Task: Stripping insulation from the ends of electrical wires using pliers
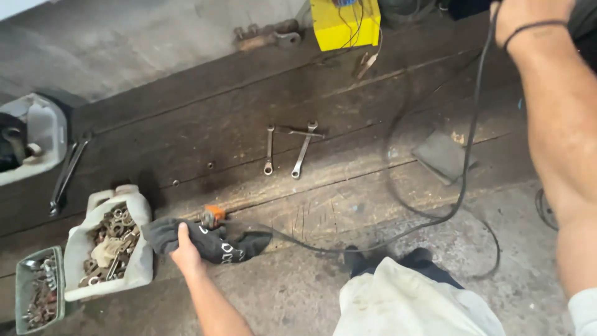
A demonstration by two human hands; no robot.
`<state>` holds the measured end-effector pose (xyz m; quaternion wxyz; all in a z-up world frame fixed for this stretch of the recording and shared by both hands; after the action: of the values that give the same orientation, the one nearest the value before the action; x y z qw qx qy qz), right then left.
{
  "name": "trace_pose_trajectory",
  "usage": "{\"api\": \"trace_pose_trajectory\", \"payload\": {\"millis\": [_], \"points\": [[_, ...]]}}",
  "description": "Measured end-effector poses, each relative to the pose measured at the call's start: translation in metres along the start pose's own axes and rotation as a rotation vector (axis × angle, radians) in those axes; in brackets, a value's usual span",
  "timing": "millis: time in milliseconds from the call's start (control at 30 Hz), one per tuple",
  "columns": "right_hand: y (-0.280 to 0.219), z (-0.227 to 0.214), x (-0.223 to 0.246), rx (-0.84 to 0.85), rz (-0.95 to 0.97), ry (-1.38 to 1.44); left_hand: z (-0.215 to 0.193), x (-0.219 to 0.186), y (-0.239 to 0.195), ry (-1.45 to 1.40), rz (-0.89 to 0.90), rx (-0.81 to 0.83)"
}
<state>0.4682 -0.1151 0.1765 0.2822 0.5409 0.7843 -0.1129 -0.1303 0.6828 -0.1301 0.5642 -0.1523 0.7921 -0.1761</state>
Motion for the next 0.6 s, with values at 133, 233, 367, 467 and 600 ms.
{"api": "trace_pose_trajectory", "payload": {"millis": [133, 233, 367, 467, 600], "points": [[0.014, -0.005, 0.045, -0.003, 0.081, 0.191, 0.036, -0.041, -0.088, 0.349, 0.209, 0.325], [-0.01, -0.006, 0.058, -0.004, 0.095, 0.292, 0.091, 0.01, -0.125, 0.676, 0.222, 0.484], [-0.047, -0.022, 0.085, 0.084, 0.14, 0.626, 0.147, 0.05, -0.162, 0.952, 0.842, 0.275], [-0.077, -0.02, 0.108, 0.123, 0.156, 0.901, 0.163, 0.06, -0.176, 0.838, 0.921, 0.264], [-0.102, 0.02, 0.135, -0.196, 0.344, 1.789, 0.171, 0.043, -0.174, 0.667, 1.047, 0.305]]}}
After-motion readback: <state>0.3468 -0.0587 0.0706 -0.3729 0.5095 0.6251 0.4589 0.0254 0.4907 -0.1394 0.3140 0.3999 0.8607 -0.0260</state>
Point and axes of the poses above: each hand's wrist, its own y-axis towards the middle knuckle, its own z-axis out of the palm, x = y × z, the point moved 10 cm from there along y, towards the middle knuckle, and after that the axes turned 14 degrees about -z, right-handed, at the moved point
